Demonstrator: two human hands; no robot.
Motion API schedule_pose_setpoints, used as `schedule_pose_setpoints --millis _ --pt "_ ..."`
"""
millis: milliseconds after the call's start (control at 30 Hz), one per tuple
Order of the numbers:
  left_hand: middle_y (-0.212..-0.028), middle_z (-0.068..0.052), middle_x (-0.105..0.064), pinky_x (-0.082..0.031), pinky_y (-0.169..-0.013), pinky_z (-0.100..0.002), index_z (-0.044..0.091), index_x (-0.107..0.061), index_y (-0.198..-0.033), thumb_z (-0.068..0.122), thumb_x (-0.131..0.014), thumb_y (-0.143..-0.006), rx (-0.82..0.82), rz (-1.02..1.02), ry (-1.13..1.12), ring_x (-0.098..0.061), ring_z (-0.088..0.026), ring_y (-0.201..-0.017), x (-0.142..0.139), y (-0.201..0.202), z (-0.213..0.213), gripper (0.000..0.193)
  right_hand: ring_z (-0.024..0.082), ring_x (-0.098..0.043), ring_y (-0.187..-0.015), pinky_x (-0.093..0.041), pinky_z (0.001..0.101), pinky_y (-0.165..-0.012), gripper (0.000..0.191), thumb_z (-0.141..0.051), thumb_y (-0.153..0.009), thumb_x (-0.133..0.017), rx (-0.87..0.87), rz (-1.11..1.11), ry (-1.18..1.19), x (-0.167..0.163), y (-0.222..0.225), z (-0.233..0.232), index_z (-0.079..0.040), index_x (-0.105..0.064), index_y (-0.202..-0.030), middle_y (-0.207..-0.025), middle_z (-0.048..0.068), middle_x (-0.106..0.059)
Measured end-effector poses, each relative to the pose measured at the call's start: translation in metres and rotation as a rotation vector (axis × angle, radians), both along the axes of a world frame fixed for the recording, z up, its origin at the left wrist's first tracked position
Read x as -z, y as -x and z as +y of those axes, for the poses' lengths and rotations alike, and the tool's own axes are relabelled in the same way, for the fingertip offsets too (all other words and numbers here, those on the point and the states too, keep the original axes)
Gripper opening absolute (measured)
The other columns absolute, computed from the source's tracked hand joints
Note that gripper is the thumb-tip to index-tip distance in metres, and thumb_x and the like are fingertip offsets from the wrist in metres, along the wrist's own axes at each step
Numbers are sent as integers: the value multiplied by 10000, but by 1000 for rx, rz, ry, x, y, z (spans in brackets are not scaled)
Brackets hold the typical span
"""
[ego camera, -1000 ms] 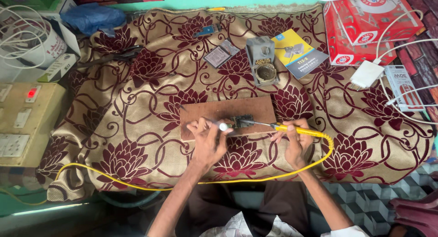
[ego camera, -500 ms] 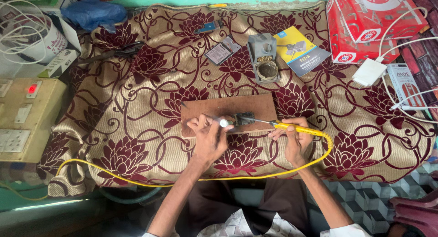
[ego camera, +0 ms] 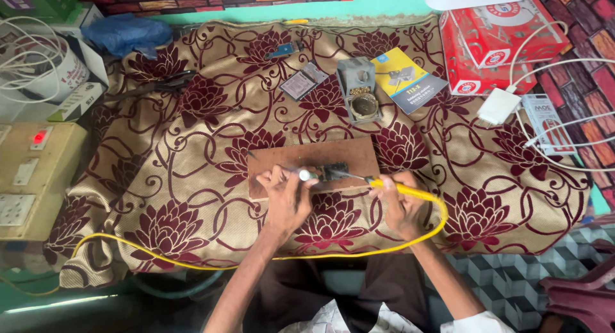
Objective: The person uses a soldering iron and solder wire to solder components on a small circuit board placed on a wooden block. The person repeatedly applies heat and solder to different points on the board while holding it steady with the other hand.
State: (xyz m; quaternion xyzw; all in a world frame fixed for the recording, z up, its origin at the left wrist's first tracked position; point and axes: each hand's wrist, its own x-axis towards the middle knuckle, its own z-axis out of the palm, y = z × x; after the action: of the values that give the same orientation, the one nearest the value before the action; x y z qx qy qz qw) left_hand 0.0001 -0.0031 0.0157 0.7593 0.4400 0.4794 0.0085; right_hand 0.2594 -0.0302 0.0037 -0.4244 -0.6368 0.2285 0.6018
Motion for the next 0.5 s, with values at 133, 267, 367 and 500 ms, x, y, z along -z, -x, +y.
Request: schedule_pose_setpoints --millis 133,267,367,500 --pt "-841 -24 -593 -279 -887 -463 173 -673 -1007 78 -700 -848 0 -13 11 -494 -236 -876 1 -1 2 187 128 -654 -576 -528 258 -480 198 -142 -1042 -581 -12 -14 46 -33 11 22 -27 -567 -881 -691 86 -666" --pt "-904 -110 -554 -285 -879 -463 155 -653 -1008 70 -695 -849 -46 7 -26 -464 -286 -902 0 -3 2 185 113 -555 -486 -397 259 -431 271 -149 -1023 -615 26 -135 119 -71 24 48 -46 -564 -777 -608 68 -605" --pt "-869 -88 -569 -285 -866 -465 141 -645 -996 53 -684 -846 -39 -12 11 -475 -272 -895 -4 -4 2 178 119 -543 -569 -412 284 -519 287 -159 -1036 -614 -39 -211 140 -95 37 53 -23 -535 -795 -642 69 -576" --pt "-860 -58 -624 -279 -823 -459 110 -605 -995 44 -678 -867 -25 8 0 -470 -252 -871 -9 -7 3 161 133 -571 -690 -449 337 -628 247 -178 -1022 -623 -78 -359 56 -119 54 62 -23 -574 -835 -722 52 -604"
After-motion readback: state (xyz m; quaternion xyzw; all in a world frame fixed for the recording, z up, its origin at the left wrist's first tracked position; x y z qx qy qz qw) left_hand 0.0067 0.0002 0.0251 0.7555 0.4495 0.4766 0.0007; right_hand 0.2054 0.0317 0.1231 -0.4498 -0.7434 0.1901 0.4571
